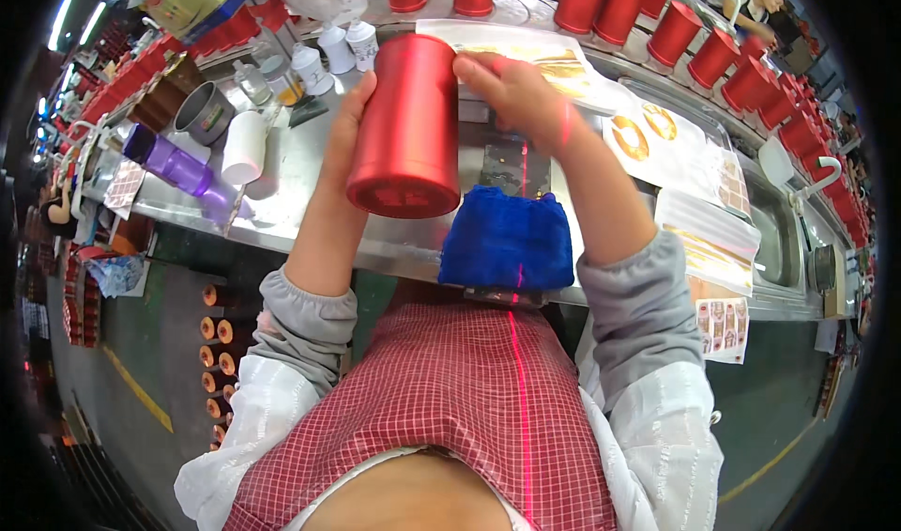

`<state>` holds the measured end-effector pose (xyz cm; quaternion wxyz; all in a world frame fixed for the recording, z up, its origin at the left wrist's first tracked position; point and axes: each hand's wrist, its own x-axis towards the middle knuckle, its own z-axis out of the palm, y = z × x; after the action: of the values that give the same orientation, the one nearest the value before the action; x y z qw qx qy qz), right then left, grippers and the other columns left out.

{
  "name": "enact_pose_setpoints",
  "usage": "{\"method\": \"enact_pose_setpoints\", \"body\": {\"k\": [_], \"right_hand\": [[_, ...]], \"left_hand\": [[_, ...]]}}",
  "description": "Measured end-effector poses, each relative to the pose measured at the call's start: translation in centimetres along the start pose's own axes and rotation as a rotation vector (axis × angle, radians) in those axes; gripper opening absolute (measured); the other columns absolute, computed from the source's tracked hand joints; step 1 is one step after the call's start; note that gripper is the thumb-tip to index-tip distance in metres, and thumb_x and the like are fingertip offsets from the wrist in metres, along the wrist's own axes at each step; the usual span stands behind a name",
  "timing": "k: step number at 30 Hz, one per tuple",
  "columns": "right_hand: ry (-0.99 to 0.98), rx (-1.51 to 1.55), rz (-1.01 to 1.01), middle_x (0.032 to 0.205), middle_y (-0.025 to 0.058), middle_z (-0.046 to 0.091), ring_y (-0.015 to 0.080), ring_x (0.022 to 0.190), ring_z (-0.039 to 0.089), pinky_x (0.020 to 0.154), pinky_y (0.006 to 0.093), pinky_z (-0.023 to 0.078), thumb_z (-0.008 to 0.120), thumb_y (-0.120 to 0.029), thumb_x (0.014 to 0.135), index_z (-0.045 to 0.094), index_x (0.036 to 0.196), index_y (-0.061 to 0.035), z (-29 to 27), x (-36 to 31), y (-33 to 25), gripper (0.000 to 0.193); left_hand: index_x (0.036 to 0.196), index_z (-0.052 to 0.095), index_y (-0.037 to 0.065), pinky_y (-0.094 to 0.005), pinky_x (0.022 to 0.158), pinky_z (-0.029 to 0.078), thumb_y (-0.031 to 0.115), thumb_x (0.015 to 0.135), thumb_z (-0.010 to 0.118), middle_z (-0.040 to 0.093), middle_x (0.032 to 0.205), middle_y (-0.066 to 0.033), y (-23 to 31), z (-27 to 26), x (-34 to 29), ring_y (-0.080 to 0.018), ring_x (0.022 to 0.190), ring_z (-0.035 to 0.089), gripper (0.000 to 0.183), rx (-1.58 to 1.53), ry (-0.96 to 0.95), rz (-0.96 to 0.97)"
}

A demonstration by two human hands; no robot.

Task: The person applies gold decorative stickers to a red cylindrical container. They use a green plastic scraper to smooth the stickers onto the curved surface and a white cloth to wipe the container. The person handles multiple sticker sheets and applies them to different sections of the container, including the lid.

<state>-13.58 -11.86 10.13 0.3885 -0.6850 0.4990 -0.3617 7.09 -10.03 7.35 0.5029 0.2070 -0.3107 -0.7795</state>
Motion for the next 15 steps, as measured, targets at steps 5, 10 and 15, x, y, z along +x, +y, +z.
{"method": "enact_pose_setpoints", "body": {"k": [5, 10, 15], "right_hand": [[-0.153, 0.189, 0.064, 0.104, -0.0025, 0.061, 0.0029, 0.078, 0.050, 0.056, 0.0191, 0.040, 0.046, -0.044, 0.099, 0.051, 0.135, -0.0080, 1.9, -2.2, 0.3, 0.051], [-0.159, 0.231, 0.050, 0.102, -0.0018, 0.060, 0.0032, 0.077, 0.049, 0.057, 0.0192, 0.040, 0.048, -0.046, 0.098, 0.050, 0.136, -0.0072, 2.3, -2.8, 0.5, 0.054], [-0.131, -0.037, -0.390, 0.118, 0.0200, 0.057, 0.0288, 0.110, 0.057, 0.087, 0.0365, 0.047, 0.056, -0.044, 0.093, 0.048, 0.132, 0.0036, 3.9, -3.2, 2.3, 0.062]], "left_hand": [[0.127, 0.047, -0.003, -0.0379, 0.078, 0.058, 0.048, 0.093, 0.052, 0.063, 0.111, -0.0188, -1.1, -0.8, -0.7, -0.0256, 0.090, 0.068, 0.062, -0.028, 0.061, -0.002], [0.128, 0.044, -0.002, -0.0380, 0.079, 0.058, 0.045, 0.090, 0.060, 0.061, 0.112, -0.0184, -1.0, 0.0, -1.9, -0.0265, 0.091, 0.067, 0.062, 0.016, 0.133, -0.009], [0.140, 0.024, -0.007, -0.0390, 0.096, 0.044, 0.036, 0.086, 0.069, 0.048, 0.127, -0.0248, -3.1, -0.2, -2.5, -0.0332, 0.111, 0.054, 0.082, 0.789, 0.332, 0.674]]}}
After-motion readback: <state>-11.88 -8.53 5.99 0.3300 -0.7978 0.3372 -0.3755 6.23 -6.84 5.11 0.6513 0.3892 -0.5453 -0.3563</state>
